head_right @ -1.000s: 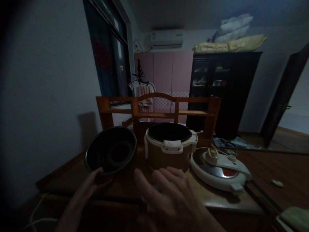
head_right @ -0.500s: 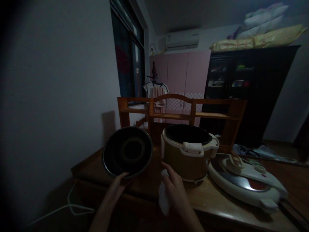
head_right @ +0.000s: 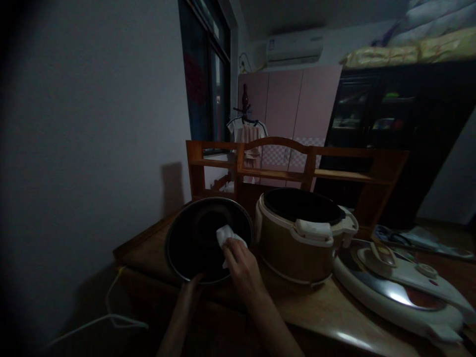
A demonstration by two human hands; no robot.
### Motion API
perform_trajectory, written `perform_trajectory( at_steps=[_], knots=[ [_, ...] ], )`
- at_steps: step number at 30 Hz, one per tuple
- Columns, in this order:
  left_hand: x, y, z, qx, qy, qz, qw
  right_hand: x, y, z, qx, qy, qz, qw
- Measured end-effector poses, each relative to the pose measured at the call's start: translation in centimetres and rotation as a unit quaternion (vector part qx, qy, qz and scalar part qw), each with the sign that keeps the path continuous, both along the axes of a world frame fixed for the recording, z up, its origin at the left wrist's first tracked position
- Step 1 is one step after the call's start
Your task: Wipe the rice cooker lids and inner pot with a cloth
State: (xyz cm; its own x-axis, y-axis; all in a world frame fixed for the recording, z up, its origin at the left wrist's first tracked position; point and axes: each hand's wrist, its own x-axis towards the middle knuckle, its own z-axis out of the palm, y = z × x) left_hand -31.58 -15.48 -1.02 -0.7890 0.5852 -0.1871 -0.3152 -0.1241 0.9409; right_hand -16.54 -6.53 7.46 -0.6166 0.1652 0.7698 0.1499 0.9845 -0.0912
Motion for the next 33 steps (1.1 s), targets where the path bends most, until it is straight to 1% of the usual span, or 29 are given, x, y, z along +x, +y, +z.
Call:
perform_trajectory(
  at_steps=[2,5,8,11,14,18,21,23,25,28,31,33],
  knots=[
    [0.0,-0.1,0.0,-0.011,-0.013,0.016,1.0,-1.6,0.5,-1.7,0.018,-0.076,-0.053,0.996],
    [0.2,-0.2,-0.1,-0.013,-0.028,0.035,0.999,-2.6,0.6,-3.8,-0.007,-0.172,-0.116,0.978],
    [0.2,-0.1,-0.2,-0.01,-0.039,0.051,0.998,-1.9,0.3,-4.8,-0.023,-0.207,-0.13,0.969],
    [0.1,0.1,-0.3,-0.007,-0.048,0.067,0.997,-1.0,-0.3,-4.9,-0.039,-0.183,-0.093,0.978],
    [-0.2,0.4,-0.4,-0.004,-0.055,0.079,0.995,-0.8,-1.0,-4.4,-0.078,-0.157,-0.069,0.982],
    [-0.5,0.5,-0.3,-0.014,-0.071,0.083,0.994,-1.3,-2.2,-4.1,-0.137,-0.163,-0.043,0.976],
    [-0.5,0.5,-0.2,-0.019,-0.078,0.081,0.994,-2.0,-3.0,-4.2,-0.175,-0.169,0.003,0.97],
    [-0.5,0.2,-0.2,-0.016,-0.075,0.084,0.993,-2.4,-3.6,-4.2,-0.187,-0.164,0.039,0.968],
    [-0.6,-0.4,-0.1,-0.011,-0.073,0.094,0.993,-2.6,-4.1,-4.0,-0.189,-0.158,0.073,0.966],
    [-0.9,-1.7,0.5,-0.005,-0.076,0.109,0.991,-2.6,-4.7,-3.7,-0.172,-0.155,0.109,0.967],
    [-1.3,-2.8,1.7,-0.021,-0.062,0.116,0.991,-2.5,-4.8,-3.3,-0.145,-0.16,0.114,0.97],
    [-1.6,-3.3,2.8,-0.04,-0.041,0.109,0.992,-2.5,-4.6,-3.2,-0.135,-0.162,0.111,0.971]
  ],
)
